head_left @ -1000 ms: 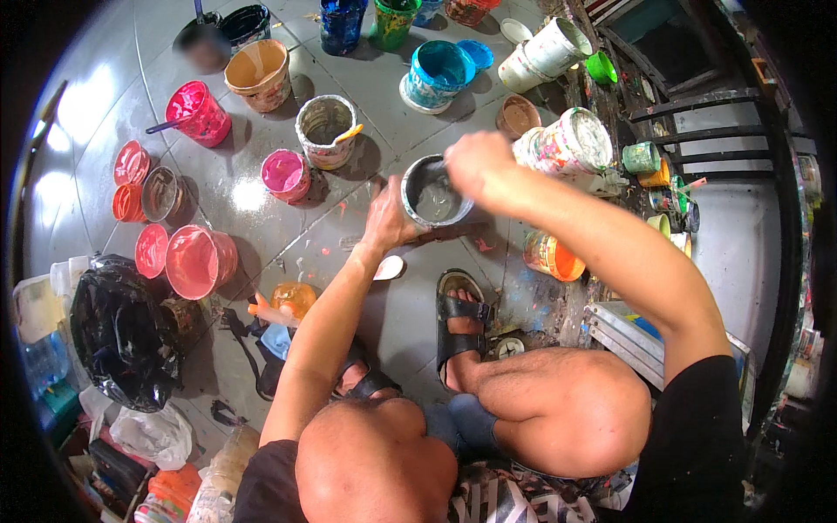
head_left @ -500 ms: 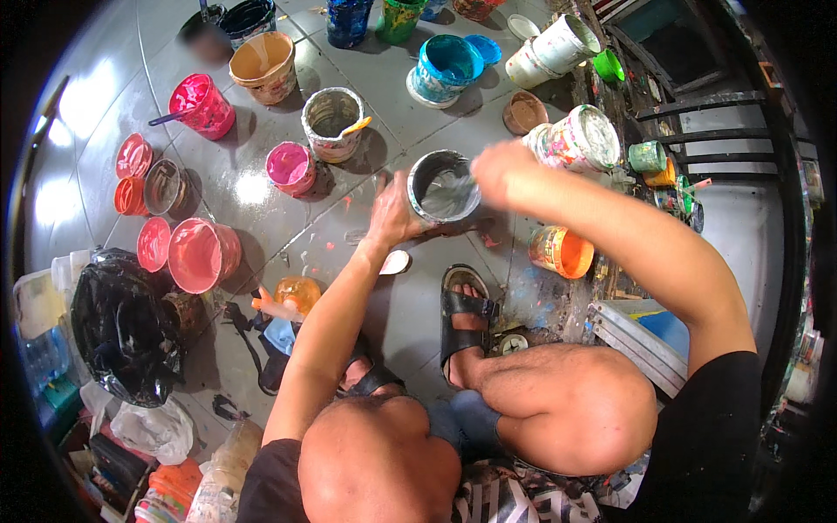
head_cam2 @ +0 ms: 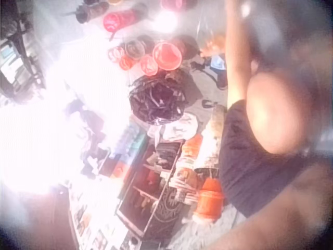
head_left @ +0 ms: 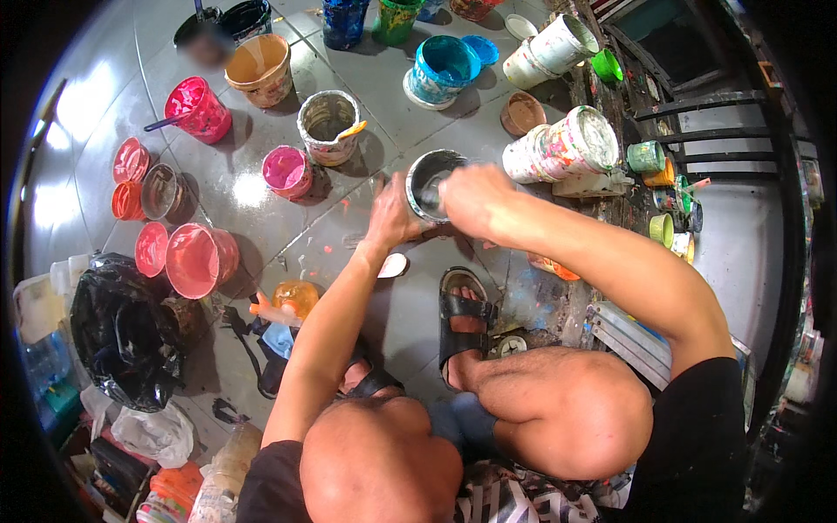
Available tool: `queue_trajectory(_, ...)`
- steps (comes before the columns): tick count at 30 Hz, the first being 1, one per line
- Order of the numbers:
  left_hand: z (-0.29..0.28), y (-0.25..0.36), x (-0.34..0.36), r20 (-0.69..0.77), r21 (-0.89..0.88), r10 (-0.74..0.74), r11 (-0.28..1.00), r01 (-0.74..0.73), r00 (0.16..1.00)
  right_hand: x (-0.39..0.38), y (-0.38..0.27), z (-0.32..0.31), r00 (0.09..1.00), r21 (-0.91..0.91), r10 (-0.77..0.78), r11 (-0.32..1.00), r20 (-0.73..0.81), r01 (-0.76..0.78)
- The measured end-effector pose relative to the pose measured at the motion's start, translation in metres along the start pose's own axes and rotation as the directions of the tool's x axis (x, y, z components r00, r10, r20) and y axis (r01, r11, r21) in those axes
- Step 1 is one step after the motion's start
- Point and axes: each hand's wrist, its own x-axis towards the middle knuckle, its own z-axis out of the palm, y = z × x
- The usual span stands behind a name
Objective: The person stirs grey paint in a small container using a spatula, wipes the tool with a cloth, sprays the container with liquid from a bottle, and wipes the exterior and rim of the container.
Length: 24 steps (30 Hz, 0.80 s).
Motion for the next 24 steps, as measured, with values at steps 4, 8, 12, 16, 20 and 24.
queue_trajectory(4, -0.008, -0.014, -0.001, -0.004, 0.087, 0.060, 0.994, -0.060, 0.998, -0.007, 0.034, -0.005, 0.999, -0.113, -0.013, 0.993, 0.053, 0.019)
queue_trajectory(8, 0.004, -0.005, 0.004, 0.005, 0.063, 0.046, 0.997, -0.046, 0.999, 0.011, 0.020, 0.003, 0.995, -0.176, 0.007, 0.984, -0.101, -0.024)
queue_trajectory(12, -0.015, -0.008, -0.003, -0.030, 0.091, 0.054, 0.995, -0.051, 0.998, -0.018, 0.002, 0.018, 0.998, -0.009, -0.059, 0.998, -0.016, 0.059)
queue_trajectory(16, -0.005, -0.008, -0.002, -0.030, 0.127, 0.078, 0.989, -0.074, 0.996, -0.001, 0.057, -0.007, 0.998, -0.176, 0.031, 0.984, -0.060, -0.041)
queue_trajectory(20, -0.002, -0.005, 0.003, -0.013, 0.065, -0.059, 0.996, 0.060, 0.998, -0.001, 0.003, 0.032, 0.995, -0.094, -0.050, 0.995, -0.091, 0.041)
queue_trajectory(24, -0.020, -0.004, -0.002, 0.014, 0.093, -0.069, 0.993, 0.067, 0.998, -0.014, 0.038, 0.005, 0.998, -0.083, -0.055, 0.995, 0.039, 0.058)
